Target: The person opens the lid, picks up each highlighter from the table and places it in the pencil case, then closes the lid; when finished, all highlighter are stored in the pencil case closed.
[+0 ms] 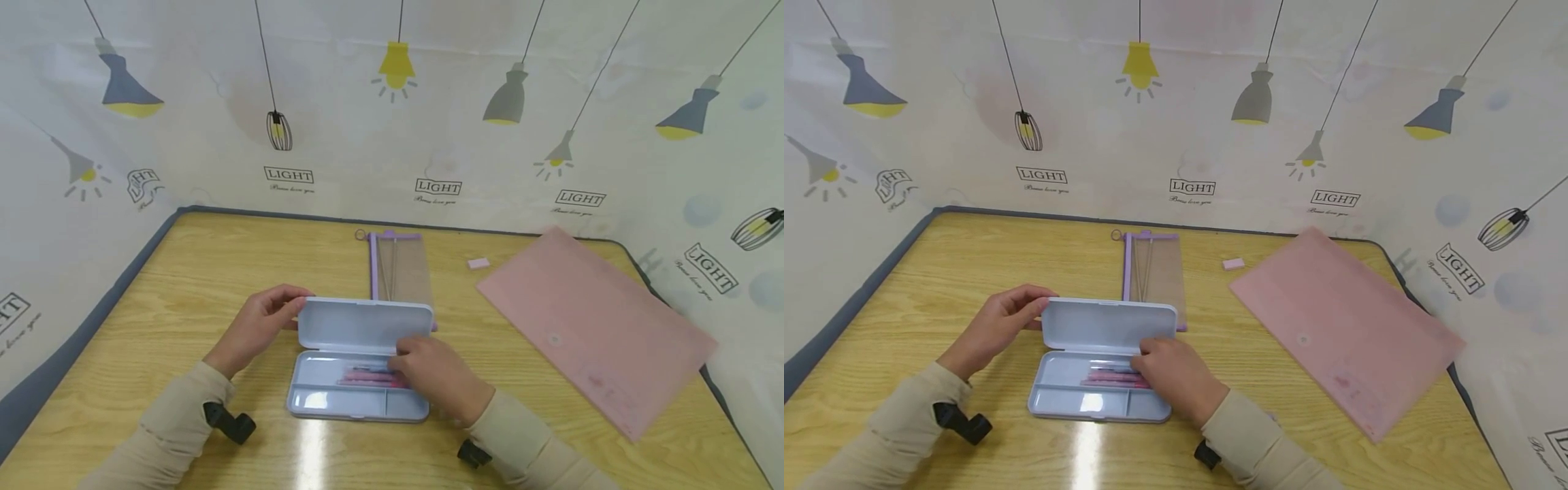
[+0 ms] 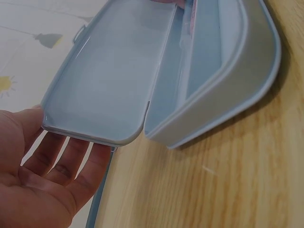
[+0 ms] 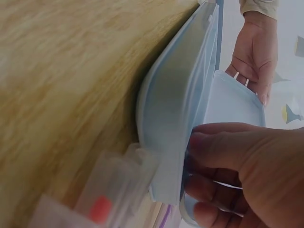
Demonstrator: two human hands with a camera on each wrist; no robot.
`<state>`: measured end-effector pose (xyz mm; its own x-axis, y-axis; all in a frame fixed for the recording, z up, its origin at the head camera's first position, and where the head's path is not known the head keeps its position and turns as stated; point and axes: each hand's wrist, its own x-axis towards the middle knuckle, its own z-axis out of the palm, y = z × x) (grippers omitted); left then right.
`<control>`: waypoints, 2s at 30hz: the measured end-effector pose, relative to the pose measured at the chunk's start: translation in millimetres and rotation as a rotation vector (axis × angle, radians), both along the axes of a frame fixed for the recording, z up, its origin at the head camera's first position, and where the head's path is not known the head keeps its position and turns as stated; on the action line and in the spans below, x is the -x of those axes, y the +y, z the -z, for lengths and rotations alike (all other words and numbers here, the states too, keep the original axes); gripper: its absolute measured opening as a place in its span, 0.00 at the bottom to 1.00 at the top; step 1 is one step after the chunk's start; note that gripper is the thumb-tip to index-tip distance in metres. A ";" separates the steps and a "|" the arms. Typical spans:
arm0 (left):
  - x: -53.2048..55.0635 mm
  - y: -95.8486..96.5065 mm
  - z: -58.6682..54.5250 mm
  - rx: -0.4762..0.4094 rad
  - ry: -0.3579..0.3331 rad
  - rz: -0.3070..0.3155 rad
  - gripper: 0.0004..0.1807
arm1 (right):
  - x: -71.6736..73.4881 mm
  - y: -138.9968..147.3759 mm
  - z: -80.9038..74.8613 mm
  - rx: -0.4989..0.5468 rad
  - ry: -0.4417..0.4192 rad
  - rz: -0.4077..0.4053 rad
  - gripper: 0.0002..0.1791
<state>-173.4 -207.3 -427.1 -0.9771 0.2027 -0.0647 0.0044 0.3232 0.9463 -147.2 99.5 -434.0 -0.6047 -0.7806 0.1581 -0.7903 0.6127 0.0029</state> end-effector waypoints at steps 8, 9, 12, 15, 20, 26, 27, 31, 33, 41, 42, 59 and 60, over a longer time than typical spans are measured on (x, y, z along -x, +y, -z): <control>-0.4 0.6 0.3 0.012 0.005 -0.005 0.22 | -1.2 3.7 0.4 0.007 0.011 0.006 0.04; -0.6 0.5 0.3 0.012 0.006 -0.004 0.22 | -1.8 5.5 -1.1 0.018 -0.015 0.013 0.04; -0.7 0.2 0.3 0.009 0.002 -0.005 0.22 | -4.0 14.2 -8.7 0.074 -0.091 0.034 0.07; -0.4 0.0 -0.1 0.010 0.006 -0.001 0.22 | -5.3 29.1 -17.3 0.133 -0.118 0.057 0.10; -0.3 -0.1 0.8 0.007 0.008 0.001 0.22 | -6.1 63.8 -26.8 0.147 -0.137 0.119 0.12; 0.0 -0.4 1.2 0.008 0.005 -0.001 0.23 | -10.3 105.8 -25.4 0.095 -0.256 0.251 0.12; 0.1 -0.2 1.2 0.008 0.005 -0.001 0.22 | -11.5 111.5 -24.0 0.100 -0.280 0.269 0.11; 0.6 0.1 0.9 0.007 0.005 -0.001 0.22 | -15.5 128.8 -18.6 0.128 -0.352 0.258 0.04; 0.6 0.1 0.5 0.007 0.007 -0.002 0.22 | -18.1 133.4 -15.7 0.128 -0.371 0.235 0.02; -0.1 0.7 0.0 0.012 0.008 -0.005 0.22 | -24.3 133.8 -5.8 0.152 -0.355 0.183 0.04; -0.1 0.6 0.1 0.014 0.007 -0.005 0.22 | -24.4 133.2 -5.3 0.154 -0.351 0.185 0.04; 1.1 0.8 0.4 0.021 0.002 -0.012 0.23 | -21.3 129.1 -7.9 0.142 -0.320 0.121 0.04; 1.0 0.7 0.6 0.020 0.002 -0.011 0.23 | -21.2 128.7 -8.1 0.135 -0.317 0.123 0.04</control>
<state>-174.5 -206.6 -427.6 -0.9794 0.1908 -0.0666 0.0028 0.3423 0.9396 -125.9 228.2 -426.0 -0.7281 -0.6841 0.0442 -0.6594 0.6813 -0.3178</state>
